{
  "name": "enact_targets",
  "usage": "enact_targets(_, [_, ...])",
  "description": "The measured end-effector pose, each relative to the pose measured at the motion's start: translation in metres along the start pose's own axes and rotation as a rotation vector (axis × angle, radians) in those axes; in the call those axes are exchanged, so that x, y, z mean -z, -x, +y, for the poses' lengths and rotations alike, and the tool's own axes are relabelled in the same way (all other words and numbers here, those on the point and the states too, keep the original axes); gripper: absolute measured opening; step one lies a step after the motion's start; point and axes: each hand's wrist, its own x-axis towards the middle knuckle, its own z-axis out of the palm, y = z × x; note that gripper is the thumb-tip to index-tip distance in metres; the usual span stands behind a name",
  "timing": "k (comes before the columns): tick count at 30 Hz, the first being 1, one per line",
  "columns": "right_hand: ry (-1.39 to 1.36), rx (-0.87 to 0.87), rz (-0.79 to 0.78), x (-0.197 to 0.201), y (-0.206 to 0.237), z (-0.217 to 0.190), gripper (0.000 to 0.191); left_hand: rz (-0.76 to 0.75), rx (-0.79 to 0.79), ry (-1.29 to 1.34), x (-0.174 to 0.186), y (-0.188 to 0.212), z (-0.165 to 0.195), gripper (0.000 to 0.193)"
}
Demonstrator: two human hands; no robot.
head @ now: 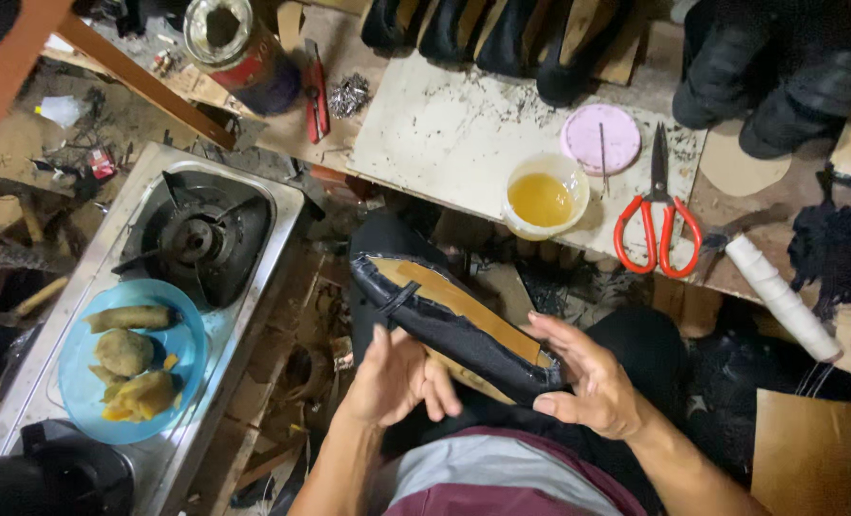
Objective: The person applies a yellow liquid to the sole of a black shoe using their fingers, then places the shoe on a shelf. The person repeats this process with another shoe.
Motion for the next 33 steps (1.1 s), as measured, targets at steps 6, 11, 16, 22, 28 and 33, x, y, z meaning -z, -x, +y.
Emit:
enact_targets(6, [-0.387, 0.018, 0.146, -0.016, 0.000, 0.010, 0.098, -0.027, 0.025, -0.166, -0.005, 0.002, 0.007, 0.095])
enact_targets(11, [-0.375, 0.224, 0.210, -0.037, -0.015, 0.000, 0.094, 0.017, -0.078, -0.330, -0.019, -0.010, -0.025, 0.072])
enact_targets(16, [-0.177, 0.353, 0.300, -0.059, -0.018, -0.007, 0.093, 0.140, -0.245, -0.290, -0.030, -0.024, -0.045, 0.051])
enact_targets(22, [-0.192, 0.392, 0.376, -0.073, -0.010, -0.005, 0.093, 0.120, -0.262, -0.198, -0.035, -0.029, -0.047, 0.050])
enact_targets(28, [-0.562, 0.399, 0.403, -0.060, -0.006, -0.024, 0.093, 0.068, -0.278, -0.441, -0.033, -0.027, -0.025, 0.061])
enact_targets(33, [-0.480, 0.526, 0.572, -0.014, 0.001, -0.066, 0.094, 0.256, -0.304, -0.656, 0.011, -0.034, 0.005, 0.056])
